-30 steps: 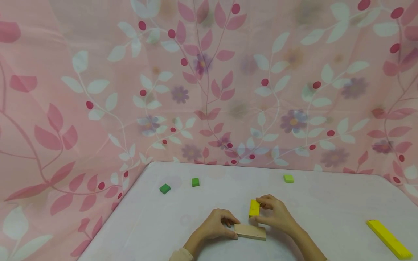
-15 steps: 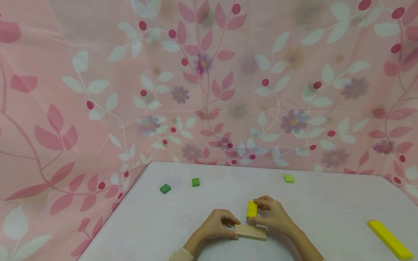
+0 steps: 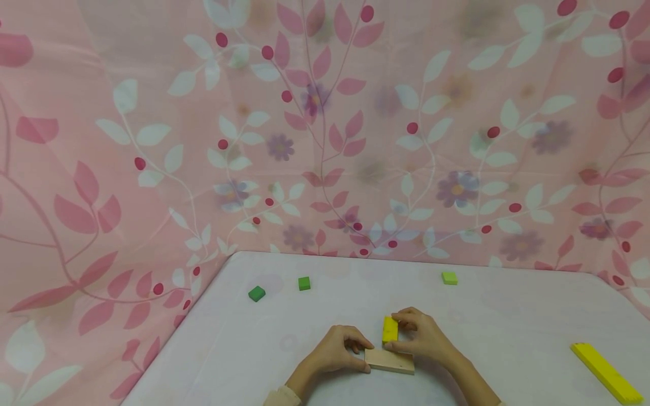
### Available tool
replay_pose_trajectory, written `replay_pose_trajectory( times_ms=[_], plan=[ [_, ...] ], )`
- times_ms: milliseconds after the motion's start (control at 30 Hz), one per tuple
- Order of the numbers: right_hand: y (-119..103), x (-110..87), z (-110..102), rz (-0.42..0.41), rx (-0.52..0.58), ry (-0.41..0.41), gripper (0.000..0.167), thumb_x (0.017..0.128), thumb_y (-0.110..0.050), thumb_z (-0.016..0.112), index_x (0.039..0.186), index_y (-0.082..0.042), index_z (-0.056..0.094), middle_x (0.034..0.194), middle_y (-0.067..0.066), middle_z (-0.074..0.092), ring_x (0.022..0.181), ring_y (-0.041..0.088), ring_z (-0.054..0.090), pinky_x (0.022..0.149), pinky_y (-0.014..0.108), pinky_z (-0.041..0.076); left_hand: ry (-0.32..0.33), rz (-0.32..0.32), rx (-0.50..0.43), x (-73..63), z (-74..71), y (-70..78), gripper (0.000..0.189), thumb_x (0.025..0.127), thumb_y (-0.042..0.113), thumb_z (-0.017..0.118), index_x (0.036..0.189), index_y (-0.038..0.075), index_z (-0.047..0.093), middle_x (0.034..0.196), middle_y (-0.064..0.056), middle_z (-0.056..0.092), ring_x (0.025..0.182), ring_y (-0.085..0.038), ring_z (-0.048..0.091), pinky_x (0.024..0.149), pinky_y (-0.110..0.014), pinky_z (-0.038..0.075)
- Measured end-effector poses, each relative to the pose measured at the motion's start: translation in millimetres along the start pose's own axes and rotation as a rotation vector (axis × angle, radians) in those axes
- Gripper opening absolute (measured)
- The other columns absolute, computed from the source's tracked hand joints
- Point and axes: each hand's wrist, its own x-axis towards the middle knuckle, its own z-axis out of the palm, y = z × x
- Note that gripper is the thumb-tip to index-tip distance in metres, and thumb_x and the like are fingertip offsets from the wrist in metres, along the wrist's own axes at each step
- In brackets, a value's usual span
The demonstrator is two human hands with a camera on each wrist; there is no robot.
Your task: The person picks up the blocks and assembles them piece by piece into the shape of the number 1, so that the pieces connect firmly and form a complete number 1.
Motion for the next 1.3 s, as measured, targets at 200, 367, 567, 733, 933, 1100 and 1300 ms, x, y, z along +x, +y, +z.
replay_pose_trajectory(
  times_ms=[200,367,567,733,933,1100,1300],
  plan=[
    [2,0.1,0,0.011,-0.009,-0.029,0.054,0.073,-0.028,0.08,0.11,0.008,0.064,0.103,0.011,0.061,0.089,0.024,0.059,0.078,0.038,0.053,0.0,0.017,-0.007,1.8,0.2,-8.1,0.029,0.066,-0.003,0.082,0.093,-0.002,0.072,0.089,-0.006,0.07,0.072,-0.003,0.057,0.068,-0.02,0.051],
    [3,0.4,0,0.032,-0.006,-0.048,0.054,0.074,-0.029,0.08,0.111,0.007,0.064,0.105,0.01,0.061,0.091,0.025,0.059,0.08,0.04,0.053,-0.008,0.009,-0.01,4.1,0.6,-18.8,0.03,0.066,0.004,0.083,0.094,0.003,0.074,0.088,0.003,0.069,0.073,-0.001,0.057,0.069,-0.019,0.05],
    [2,-0.1,0,0.052,-0.003,-0.057,0.054,0.074,-0.03,0.079,0.111,0.006,0.063,0.106,0.01,0.062,0.092,0.026,0.06,0.081,0.04,0.052,-0.012,0.028,0.004,4.7,0.2,-20.5,0.03,0.066,0.006,0.083,0.095,0.003,0.073,0.087,0.006,0.068,0.072,0.0,0.057,0.069,-0.019,0.051],
    [1,-0.5,-1,0.056,0.004,-0.067,0.055,0.075,-0.03,0.078,0.113,0.007,0.063,0.107,0.011,0.062,0.093,0.027,0.059,0.082,0.04,0.052,-0.011,0.023,0.004,4.2,-0.2,-18.8,0.03,0.067,0.006,0.083,0.095,0.003,0.073,0.088,0.003,0.069,0.072,0.0,0.057,0.068,-0.019,0.05],
    [1,-0.2,-1,0.049,0.008,-0.087,0.052,0.078,-0.029,0.076,0.113,0.007,0.062,0.109,0.013,0.062,0.095,0.029,0.06,0.082,0.041,0.051,-0.009,-0.002,0.0,3.2,0.3,-15.8,0.03,0.066,0.005,0.084,0.094,0.004,0.074,0.089,-0.001,0.069,0.073,-0.002,0.057,0.069,-0.018,0.05],
    [2,-0.6,0,0.049,0.007,-0.101,0.051,0.079,-0.028,0.076,0.114,0.007,0.062,0.11,0.014,0.062,0.096,0.031,0.06,0.083,0.042,0.051,-0.011,0.002,0.01,3.6,0.5,-17.4,0.03,0.067,0.006,0.084,0.095,0.004,0.074,0.089,0.003,0.069,0.073,-0.001,0.057,0.069,-0.018,0.05],
    [1,-1.0,0,0.025,0.018,-0.103,0.049,0.08,-0.028,0.075,0.113,0.006,0.062,0.11,0.014,0.062,0.098,0.034,0.06,0.083,0.043,0.051,-0.014,0.005,0.013,3.8,0.3,-18.0,0.029,0.067,0.006,0.083,0.095,0.004,0.074,0.088,0.005,0.068,0.073,-0.001,0.057,0.069,-0.018,0.05]
  ],
)
